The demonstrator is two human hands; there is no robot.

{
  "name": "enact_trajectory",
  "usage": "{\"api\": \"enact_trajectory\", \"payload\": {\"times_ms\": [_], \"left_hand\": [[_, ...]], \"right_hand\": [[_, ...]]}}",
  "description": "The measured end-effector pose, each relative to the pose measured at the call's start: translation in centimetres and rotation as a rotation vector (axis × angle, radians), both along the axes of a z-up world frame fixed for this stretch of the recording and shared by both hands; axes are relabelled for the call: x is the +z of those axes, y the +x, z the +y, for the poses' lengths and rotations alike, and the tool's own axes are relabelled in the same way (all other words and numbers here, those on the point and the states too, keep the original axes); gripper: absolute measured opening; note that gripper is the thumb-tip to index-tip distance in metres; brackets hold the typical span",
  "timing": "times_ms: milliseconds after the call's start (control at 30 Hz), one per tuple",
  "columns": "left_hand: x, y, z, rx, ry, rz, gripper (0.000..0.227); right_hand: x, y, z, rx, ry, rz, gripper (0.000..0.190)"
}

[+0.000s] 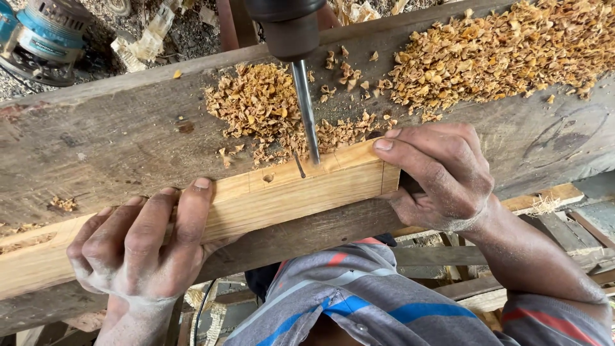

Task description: The person uses a metal square to mark a wooden plank, then positions it under a drill press to drill multiple holes along the marked line. They repeatedly reposition the plank to drill a series of holes, creating a pattern of holes along the wood's length.

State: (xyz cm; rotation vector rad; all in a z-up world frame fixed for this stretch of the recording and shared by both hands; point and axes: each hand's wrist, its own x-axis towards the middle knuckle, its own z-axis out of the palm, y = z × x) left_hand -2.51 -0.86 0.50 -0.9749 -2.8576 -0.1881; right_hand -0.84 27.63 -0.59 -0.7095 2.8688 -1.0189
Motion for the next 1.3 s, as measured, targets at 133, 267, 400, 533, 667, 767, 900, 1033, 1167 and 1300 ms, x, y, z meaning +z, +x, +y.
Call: {"api": "enact_trajectory", "payload": {"times_ms": [133,267,400,533,667,767,900,1033,1167,1300], "left_hand": [[0.3,-0.5,0.2,0.009,-0.024,0.011,0.008],[0.3,-0.6,-0.1,0.014,-0.001,-0.010,0.008],[0.5,-0.4,0.2,0.063,-0.050,0.003,0.009],[0.6,-0.7,0.0,0.011,0.010,0.007,0.009],[0.1,0.7,-0.8,-0.028,0.006,-0.056,0.007],[-0.6,1.9,-0.3,0.016,0.023,0.005,0.005],[-1.1,2.2,-0.3,-0.033,0.058,0.003,0.006],[-1.2,2.2,-0.1,-0.041,0.007,0.010,0.007],[-1.1,1.7,-0.1,-0.042,0.013,0.002,0.009],[-1.2,1.3,-0.1,-0.051,0.022,0.024,0.007]], "right_hand": [[0.1,-0.4,-0.2,-0.019,-0.019,-0.009,0.030],[0.1,-0.6,-0.3,-0.036,-0.052,-0.021,0.029],[0.0,-0.2,-0.4,-0.069,-0.070,-0.048,0.018],[0.3,-0.8,0.0,0.007,-0.082,-0.037,0.021],[-0.2,-0.1,0.3,0.069,-0.062,-0.057,0.030],[-0.3,0.3,0.6,0.104,-0.039,-0.069,0.028],[-0.8,0.8,1.3,0.120,-0.052,-0.115,0.030],[-1.0,0.8,1.6,0.111,-0.047,-0.121,0.030],[-1.0,0.5,1.3,0.084,-0.067,-0.104,0.024],[-1.0,0.5,1.3,0.069,-0.068,-0.086,0.027]]}}
